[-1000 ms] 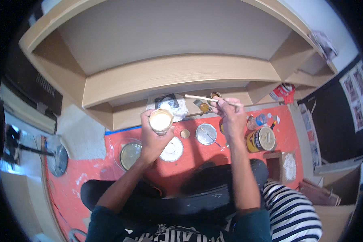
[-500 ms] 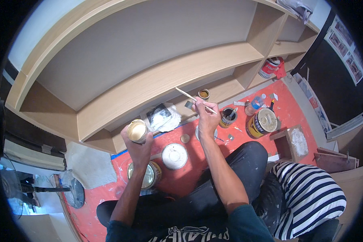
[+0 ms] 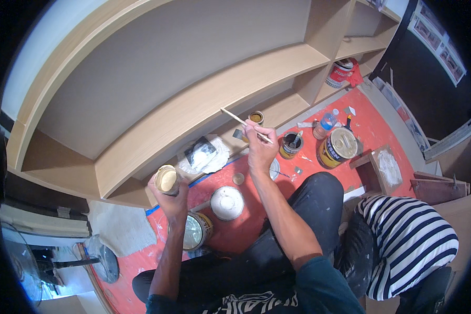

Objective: The person sits on the floor and uses a wooden stick to stir a beige-colored substance inside a small metal can. They repeatedly dip the stick into the can and mix the contents thoroughly.

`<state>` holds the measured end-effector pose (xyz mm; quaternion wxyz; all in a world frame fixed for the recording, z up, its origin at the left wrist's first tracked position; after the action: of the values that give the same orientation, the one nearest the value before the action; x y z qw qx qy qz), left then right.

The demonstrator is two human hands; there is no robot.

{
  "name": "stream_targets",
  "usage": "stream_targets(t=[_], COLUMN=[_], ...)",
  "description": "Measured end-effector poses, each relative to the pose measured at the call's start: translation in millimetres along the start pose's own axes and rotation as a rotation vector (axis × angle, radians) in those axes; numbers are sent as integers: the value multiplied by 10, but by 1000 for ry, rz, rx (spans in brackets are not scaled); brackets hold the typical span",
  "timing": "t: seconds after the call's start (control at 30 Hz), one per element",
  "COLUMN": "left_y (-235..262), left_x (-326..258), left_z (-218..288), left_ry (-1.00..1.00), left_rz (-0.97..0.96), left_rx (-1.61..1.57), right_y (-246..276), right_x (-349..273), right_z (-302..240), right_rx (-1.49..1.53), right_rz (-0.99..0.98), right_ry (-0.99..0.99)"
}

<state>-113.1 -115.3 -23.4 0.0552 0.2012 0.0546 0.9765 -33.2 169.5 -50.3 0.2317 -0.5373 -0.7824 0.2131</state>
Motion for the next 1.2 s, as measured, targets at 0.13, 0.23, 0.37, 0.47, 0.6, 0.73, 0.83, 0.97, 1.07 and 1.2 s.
stream_targets(t=[0.13,0.23,0.37,0.47,0.6,0.73,0.83,0.97,1.07,1.2], left_y=[-13,-6,31,31,20,30,30,21,28,15], left_x=[3,-5,-5,-9,-13,-9,-9,-13,-18,-20], left_z=[45,60,34,41,41,22,30,16,32,28], left_ry=[-20,46,31,41,54,41,42,29,14,11], left_rz=[-22,-25,-33,-36,-43,-44,-41,-41,-44,-44], left_rx=[26,-23,-1,-6,-19,-12,-5,-8,8,-7], right_y=[-1,-11,-41,-49,-14,33,22,-34,-61,-41], right_x=[7,-5,-41,-98,-54,5,10,-23,-68,-29], right_z=[21,60,64,67,49,31,18,48,61,52], right_rx=[5,22,20,24,42,8,20,34,21,4], right_rz=[-9,-15,-56,-80,-34,10,12,-17,-54,-27], right_ry=[15,4,27,-1,3,-3,11,25,5,21])
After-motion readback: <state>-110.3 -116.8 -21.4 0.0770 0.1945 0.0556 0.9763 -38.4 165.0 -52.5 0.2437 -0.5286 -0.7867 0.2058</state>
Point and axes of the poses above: each hand's wrist, its own x-axis towards the middle knuckle, its own y-axis out of the back of the hand, z = x × y, the point moved 6 cm from there along x, towards the middle knuckle, and after that the axes turned 2 degrees about z, right-handed, at the moved point
